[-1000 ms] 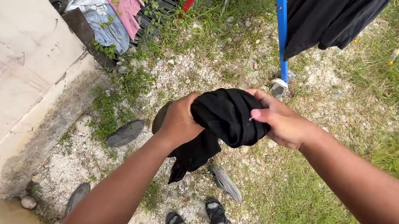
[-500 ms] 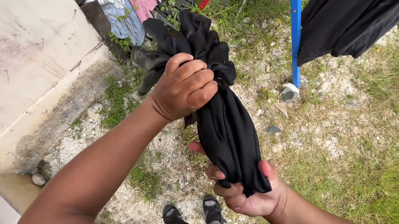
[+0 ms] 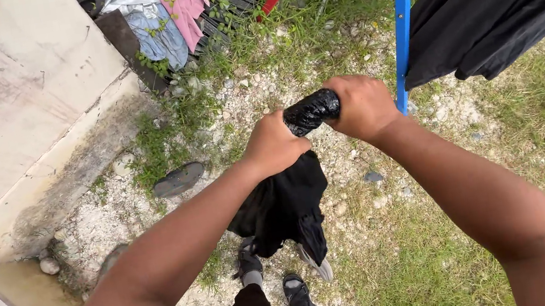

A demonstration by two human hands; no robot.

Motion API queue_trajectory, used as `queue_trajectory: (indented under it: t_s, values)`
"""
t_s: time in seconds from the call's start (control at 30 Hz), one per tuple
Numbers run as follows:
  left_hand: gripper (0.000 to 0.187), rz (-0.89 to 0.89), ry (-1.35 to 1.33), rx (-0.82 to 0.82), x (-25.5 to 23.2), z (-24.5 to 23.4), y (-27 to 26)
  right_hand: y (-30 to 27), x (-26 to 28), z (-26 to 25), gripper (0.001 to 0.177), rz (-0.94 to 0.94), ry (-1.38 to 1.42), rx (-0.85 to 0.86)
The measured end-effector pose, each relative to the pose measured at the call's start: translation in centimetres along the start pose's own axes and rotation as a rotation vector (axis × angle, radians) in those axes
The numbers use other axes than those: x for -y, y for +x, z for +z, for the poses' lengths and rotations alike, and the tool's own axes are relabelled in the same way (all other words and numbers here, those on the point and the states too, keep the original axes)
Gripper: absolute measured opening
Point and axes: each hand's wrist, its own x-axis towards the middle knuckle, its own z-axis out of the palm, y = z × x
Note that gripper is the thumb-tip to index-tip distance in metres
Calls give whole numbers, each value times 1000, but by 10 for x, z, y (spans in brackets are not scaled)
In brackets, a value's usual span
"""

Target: Hanging various wet laundry items, including shirts and undergarments, on a clothesline outdoors to dry.

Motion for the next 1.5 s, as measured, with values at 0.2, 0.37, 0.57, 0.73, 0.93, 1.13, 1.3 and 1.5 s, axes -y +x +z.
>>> queue_trajectory:
  t_s: [0.2, 0.37, 0.57, 0.73, 0.93, 1.13, 1.3, 1.5]
  values:
    - [21, -210, -658, 8, 45, 11, 26, 37, 6, 73, 38, 170, 52, -196]
    - [19, -270, -800, 101, 58, -10, 44, 51, 22, 88, 37, 359, 80, -295]
    - [24, -182, -622, 148, 46, -43, 59, 38, 49, 59, 44, 529, 393, -399]
    - [29, -41, -673, 165, 50, -51, 67, 26, 86, 39, 65, 559, 1856, -548]
    - [20, 121, -802, 233, 15, -81, 65, 27, 5, 126, 49, 663, 1342, -344]
    - [21, 207, -1241, 400, 2, -83, 69, 47, -24, 109, 62, 416, 1624, 68]
    - [19, 288, -1264, 376, -18, -63, 73, 35, 51, 42, 70, 527, 1935, 122]
    - [55, 506, -331, 32, -33, -74, 77, 25, 86, 28, 70, 445, 1802, 93]
